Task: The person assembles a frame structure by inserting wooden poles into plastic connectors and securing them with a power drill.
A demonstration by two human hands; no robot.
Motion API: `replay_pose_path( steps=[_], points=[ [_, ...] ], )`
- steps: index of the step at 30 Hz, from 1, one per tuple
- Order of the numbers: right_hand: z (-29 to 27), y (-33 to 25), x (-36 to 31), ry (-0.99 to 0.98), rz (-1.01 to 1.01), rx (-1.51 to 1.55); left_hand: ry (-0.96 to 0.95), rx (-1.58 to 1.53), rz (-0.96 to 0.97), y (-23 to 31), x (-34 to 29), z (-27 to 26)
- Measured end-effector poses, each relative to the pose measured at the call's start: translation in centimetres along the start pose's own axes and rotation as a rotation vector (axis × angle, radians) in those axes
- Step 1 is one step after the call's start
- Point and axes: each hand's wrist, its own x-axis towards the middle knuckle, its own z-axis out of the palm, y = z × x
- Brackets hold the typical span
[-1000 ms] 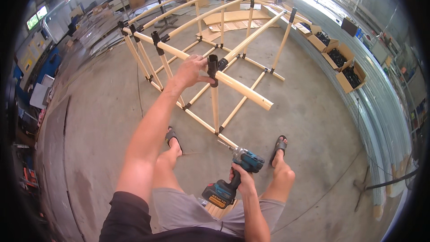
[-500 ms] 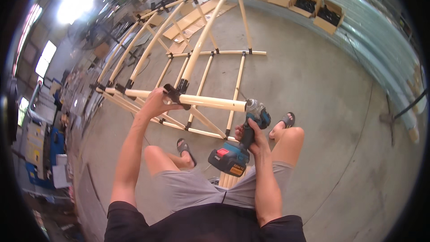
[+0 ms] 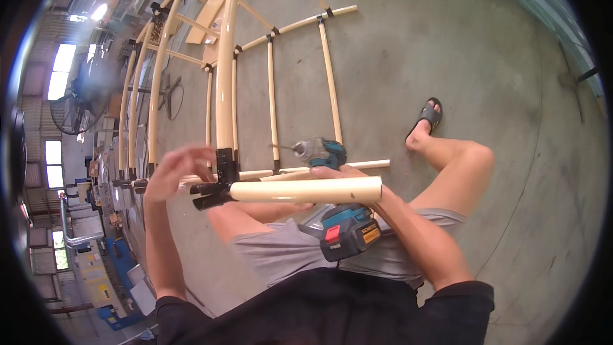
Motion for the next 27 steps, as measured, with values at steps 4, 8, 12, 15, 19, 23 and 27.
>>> replay_pose_path(
  steps=[4,8,12,15,19,23,27],
  points=[
    [0.2,-2.8,-1.4,-0.130,-0.005,-0.009,0.233,0.164,-0.002,2.3,6.6,2.0],
    [0.6,-2.4,-0.7,-0.092,0.004,0.039,0.498,0.533,0.074,5.8,15.4,1.3],
    [0.7,-2.0,0.2,-0.156,0.023,0.010,0.525,0.262,-0.138,6.4,16.6,4.3],
    [0.3,-2.7,0.4,-0.226,0.074,0.031,0.478,0.261,-0.153,6.9,17.0,4.4],
    [0.1,-3.8,0.0,-0.293,0.077,-0.007,0.524,0.335,-0.146,7.5,15.8,5.3],
    [-1.0,-4.2,0.5,-0.278,0.101,0.027,0.570,0.375,-0.185,8.1,16.7,7.1],
    [-1.3,-5.4,0.7,-0.426,0.145,-0.016,0.661,0.386,-0.237,9.3,13.2,7.2]
  ],
)
